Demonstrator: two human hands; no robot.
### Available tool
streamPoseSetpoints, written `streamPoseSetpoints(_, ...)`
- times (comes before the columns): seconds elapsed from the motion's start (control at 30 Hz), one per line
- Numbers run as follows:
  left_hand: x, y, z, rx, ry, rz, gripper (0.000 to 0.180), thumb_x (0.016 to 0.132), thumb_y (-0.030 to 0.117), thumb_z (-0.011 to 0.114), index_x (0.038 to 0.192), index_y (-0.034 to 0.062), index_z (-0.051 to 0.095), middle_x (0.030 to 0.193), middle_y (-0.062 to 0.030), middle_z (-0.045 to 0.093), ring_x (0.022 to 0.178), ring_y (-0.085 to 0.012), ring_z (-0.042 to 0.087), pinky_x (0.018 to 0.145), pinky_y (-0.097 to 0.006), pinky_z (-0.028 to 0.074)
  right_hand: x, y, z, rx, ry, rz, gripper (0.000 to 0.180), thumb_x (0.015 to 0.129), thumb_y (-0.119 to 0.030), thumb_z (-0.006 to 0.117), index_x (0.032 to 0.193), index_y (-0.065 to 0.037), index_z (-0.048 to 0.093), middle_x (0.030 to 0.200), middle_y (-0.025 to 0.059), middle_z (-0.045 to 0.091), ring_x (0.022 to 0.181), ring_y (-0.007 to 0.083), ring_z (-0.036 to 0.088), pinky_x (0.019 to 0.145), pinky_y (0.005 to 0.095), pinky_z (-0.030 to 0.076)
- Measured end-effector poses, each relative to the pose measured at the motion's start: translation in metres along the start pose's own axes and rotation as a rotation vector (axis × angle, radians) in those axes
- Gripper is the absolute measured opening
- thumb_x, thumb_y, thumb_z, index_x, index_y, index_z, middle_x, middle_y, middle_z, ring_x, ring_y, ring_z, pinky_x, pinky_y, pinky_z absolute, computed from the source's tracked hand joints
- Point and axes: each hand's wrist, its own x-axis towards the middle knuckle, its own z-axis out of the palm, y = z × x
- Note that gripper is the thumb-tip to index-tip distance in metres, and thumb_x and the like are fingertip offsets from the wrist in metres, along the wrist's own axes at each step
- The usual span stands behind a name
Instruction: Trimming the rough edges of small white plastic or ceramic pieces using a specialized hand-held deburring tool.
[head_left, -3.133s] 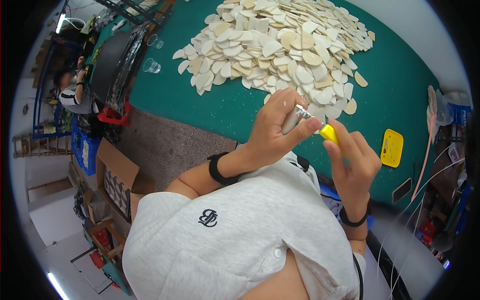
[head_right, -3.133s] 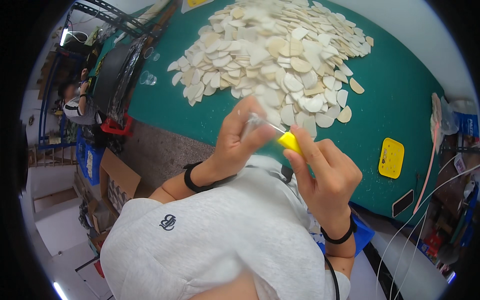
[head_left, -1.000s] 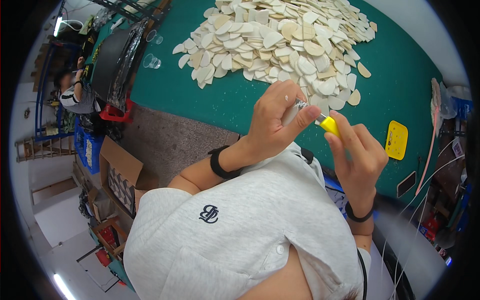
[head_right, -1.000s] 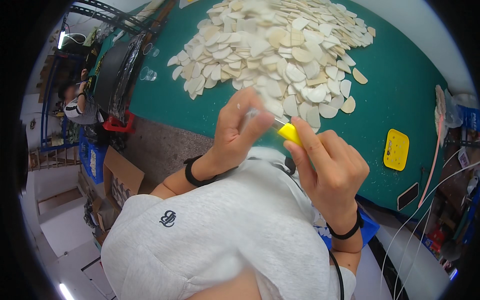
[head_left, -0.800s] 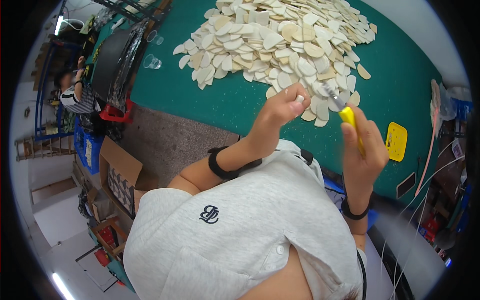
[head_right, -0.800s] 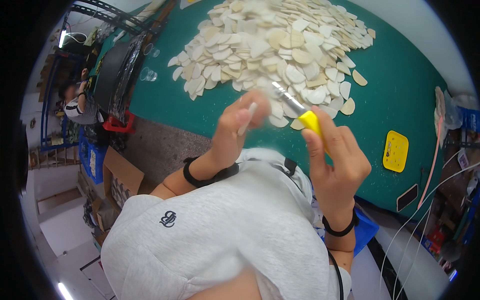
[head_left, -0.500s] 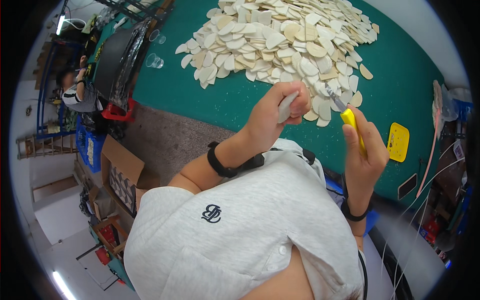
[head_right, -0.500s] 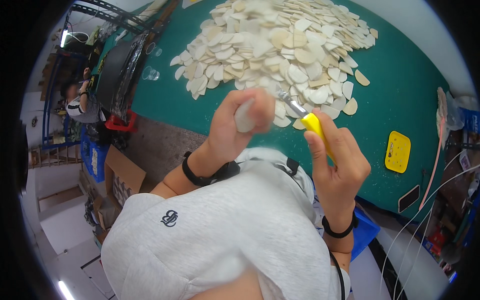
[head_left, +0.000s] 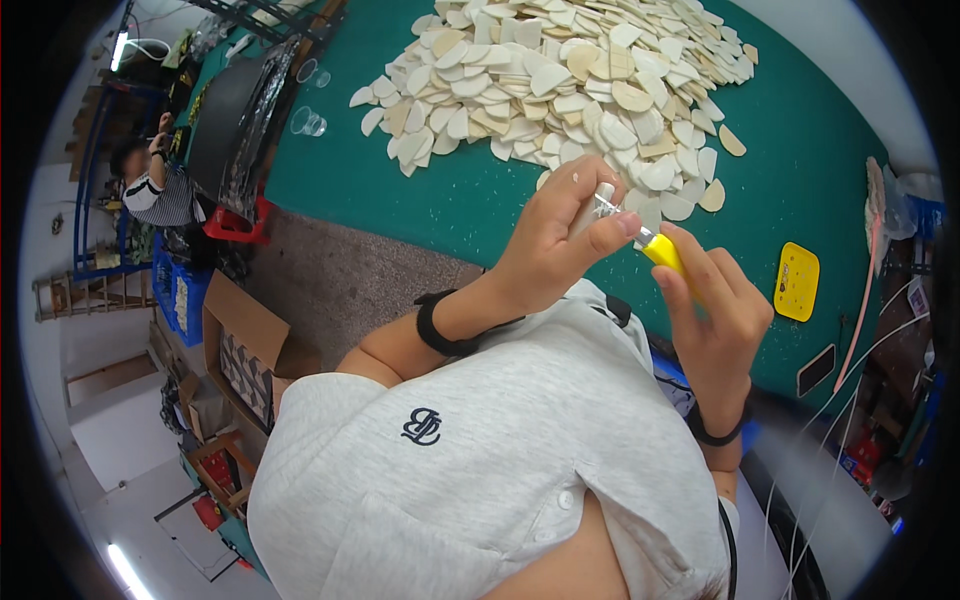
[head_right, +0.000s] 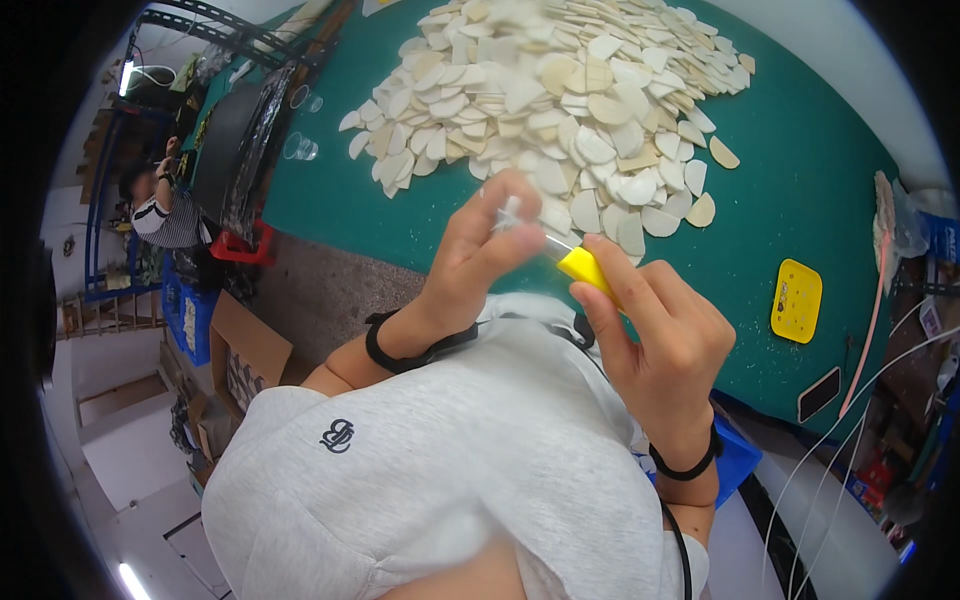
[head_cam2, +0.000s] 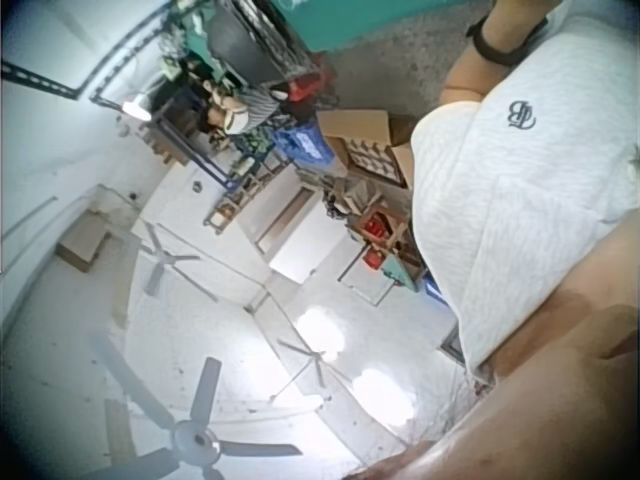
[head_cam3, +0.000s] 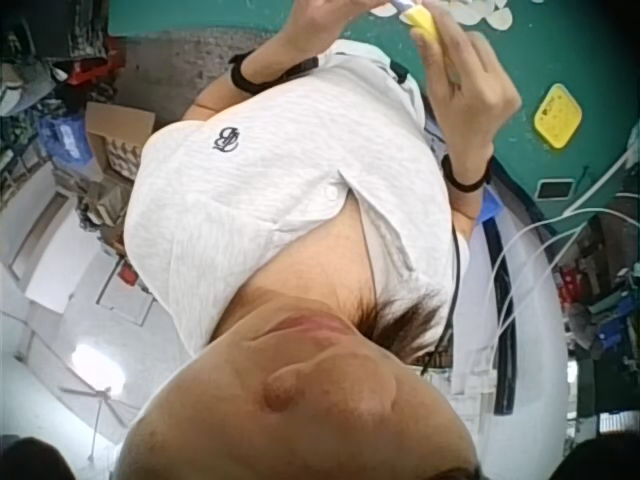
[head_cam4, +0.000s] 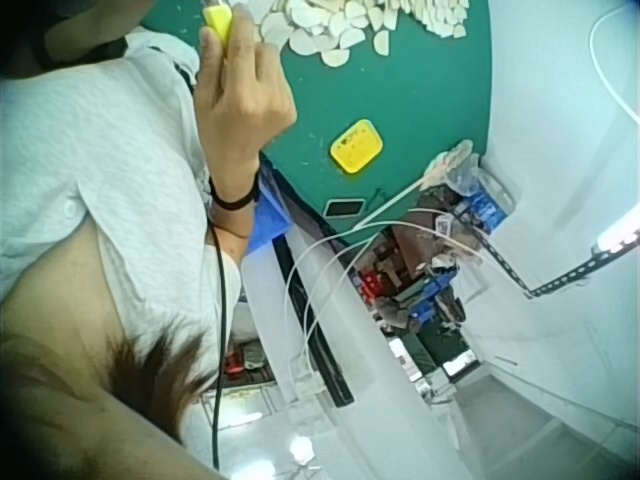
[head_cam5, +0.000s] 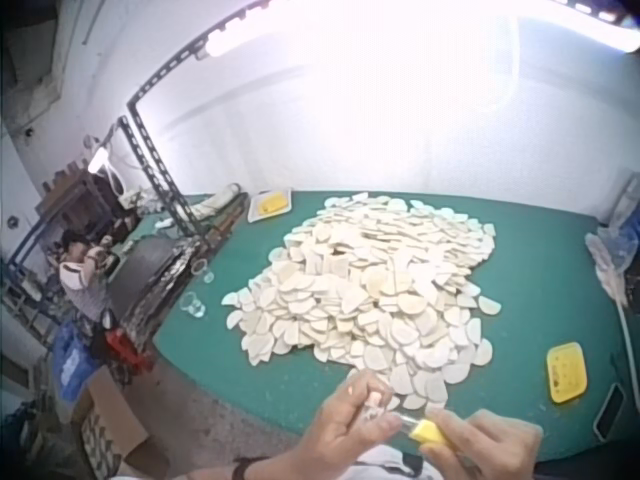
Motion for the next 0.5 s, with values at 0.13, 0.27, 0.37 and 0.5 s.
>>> streamPoseSetpoints(0.13, 0.0005, -0.0039, -0.0002, 0.118, 0.019, 0.088, 0.030, 0.087, 0.032, 0.059, 0.086, 0.0040, 0.048, 0.079, -0.0065, 0.047, 0.076, -0.0198, 0.045, 0.071, -0.030, 0.038, -0.0008, 0.0015, -0.0008, -0.014, 0.002, -0.022, 0.031, 0.074, -0.017, 0.075, 0.103, -0.007, 0.069, 0.061, 0.0039, 0.054, 0.048, 0.0154, 0.049, 0.044, 0.0270, 0.036)
streamPoseSetpoints(0.27, 0.0015, -0.0038, -0.0025, 0.267, 0.026, 0.169, 0.032, 0.087, 0.033, 0.060, 0.087, 0.0025, 0.049, 0.081, -0.0081, 0.048, 0.077, -0.0235, 0.045, 0.071, -0.032, 0.038, -0.0011, 0.0024, -0.0029, -0.063, 0.008, -0.051, 0.032, 0.074, -0.018, 0.075, 0.103, -0.008, 0.070, 0.061, 0.0027, 0.053, 0.048, 0.0147, 0.048, 0.043, 0.0268, 0.036)
streamPoseSetpoints(0.37, 0.0037, -0.0055, -0.0043, 0.374, 0.042, 0.275, 0.033, 0.087, 0.033, 0.060, 0.086, 0.0015, 0.051, 0.080, -0.0092, 0.049, 0.077, -0.0247, 0.046, 0.069, -0.033, 0.039, -0.0017, 0.0029, -0.0034, -0.106, 0.014, -0.067, 0.032, 0.074, -0.019, 0.075, 0.103, -0.009, 0.070, 0.061, 0.0019, 0.052, 0.047, 0.0143, 0.048, 0.043, 0.0266, 0.035)
streamPoseSetpoints(0.5, 0.0032, -0.0080, -0.0038, 0.431, 0.065, 0.310, 0.035, 0.087, 0.035, 0.060, 0.085, 0.0010, 0.053, 0.079, -0.0099, 0.050, 0.075, -0.0255, 0.047, 0.067, -0.034, 0.039, -0.0014, 0.0038, -0.0037, -0.127, 0.024, -0.082, 0.031, 0.074, -0.020, 0.075, 0.103, -0.010, 0.070, 0.061, 0.0015, 0.052, 0.047, 0.0142, 0.047, 0.043, 0.0264, 0.035)
